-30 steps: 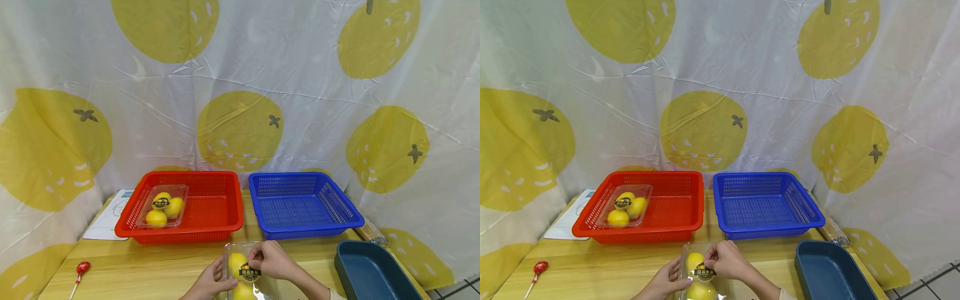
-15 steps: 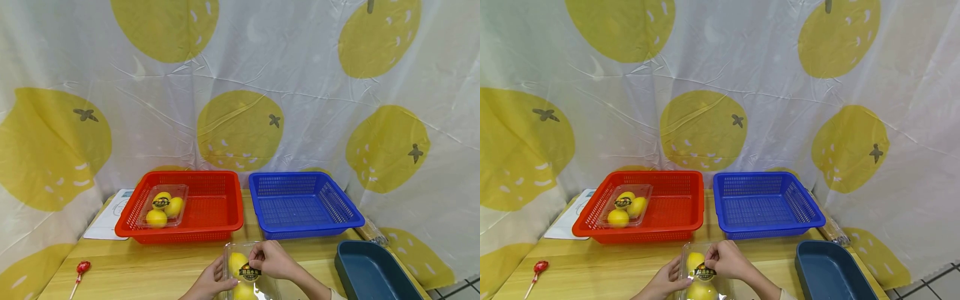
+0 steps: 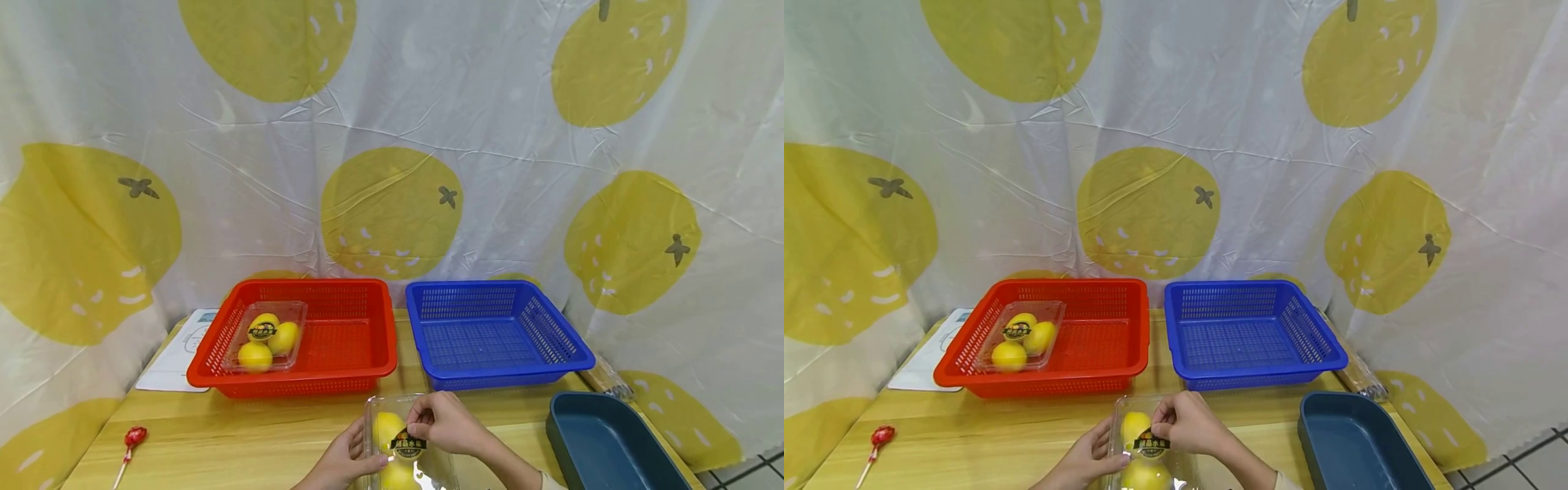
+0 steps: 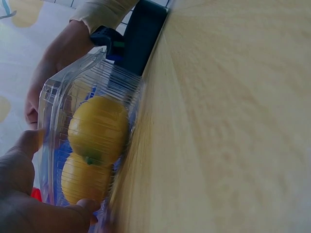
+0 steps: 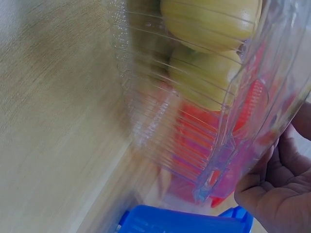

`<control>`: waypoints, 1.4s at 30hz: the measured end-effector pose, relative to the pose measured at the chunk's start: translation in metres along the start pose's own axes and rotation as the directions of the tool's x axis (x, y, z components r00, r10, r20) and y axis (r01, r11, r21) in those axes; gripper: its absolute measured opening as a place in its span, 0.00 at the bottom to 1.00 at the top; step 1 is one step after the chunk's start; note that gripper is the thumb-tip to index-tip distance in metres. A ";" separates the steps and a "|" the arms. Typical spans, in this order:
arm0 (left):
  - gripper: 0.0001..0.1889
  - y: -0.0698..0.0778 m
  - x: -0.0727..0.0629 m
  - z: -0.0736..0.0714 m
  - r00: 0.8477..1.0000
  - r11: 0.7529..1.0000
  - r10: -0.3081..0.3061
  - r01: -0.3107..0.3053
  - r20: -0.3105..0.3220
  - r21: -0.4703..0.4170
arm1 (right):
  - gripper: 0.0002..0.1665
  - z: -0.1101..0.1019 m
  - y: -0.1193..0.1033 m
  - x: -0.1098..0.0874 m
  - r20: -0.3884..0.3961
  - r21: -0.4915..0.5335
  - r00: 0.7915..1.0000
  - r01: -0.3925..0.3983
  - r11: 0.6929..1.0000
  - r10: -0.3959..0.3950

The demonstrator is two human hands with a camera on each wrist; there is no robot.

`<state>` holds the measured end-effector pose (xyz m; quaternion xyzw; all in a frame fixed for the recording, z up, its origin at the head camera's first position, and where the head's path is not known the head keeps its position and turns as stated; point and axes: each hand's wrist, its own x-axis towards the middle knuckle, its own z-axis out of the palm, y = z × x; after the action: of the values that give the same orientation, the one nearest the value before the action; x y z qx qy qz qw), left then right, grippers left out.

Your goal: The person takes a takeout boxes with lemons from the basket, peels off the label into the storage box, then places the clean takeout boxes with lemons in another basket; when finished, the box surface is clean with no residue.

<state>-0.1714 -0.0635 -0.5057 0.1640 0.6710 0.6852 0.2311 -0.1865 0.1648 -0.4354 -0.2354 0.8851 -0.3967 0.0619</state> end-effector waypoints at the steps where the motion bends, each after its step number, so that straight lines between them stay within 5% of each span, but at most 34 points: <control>1: 0.48 0.000 0.000 0.000 1.000 1.000 -0.007 0.007 -0.001 -0.002 | 0.07 0.000 0.000 0.000 0.001 0.002 1.000 -0.003 1.000 0.003; 42: 0.50 0.003 -0.001 0.001 1.000 1.000 -0.025 0.025 -0.006 0.007 | 0.06 -0.001 0.004 -0.002 -0.012 0.050 1.000 -0.018 0.999 0.018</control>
<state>-0.1704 -0.0633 -0.5026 0.1542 0.6761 0.6804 0.2370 -0.1864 0.1683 -0.4377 -0.2233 0.8774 -0.4196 0.0657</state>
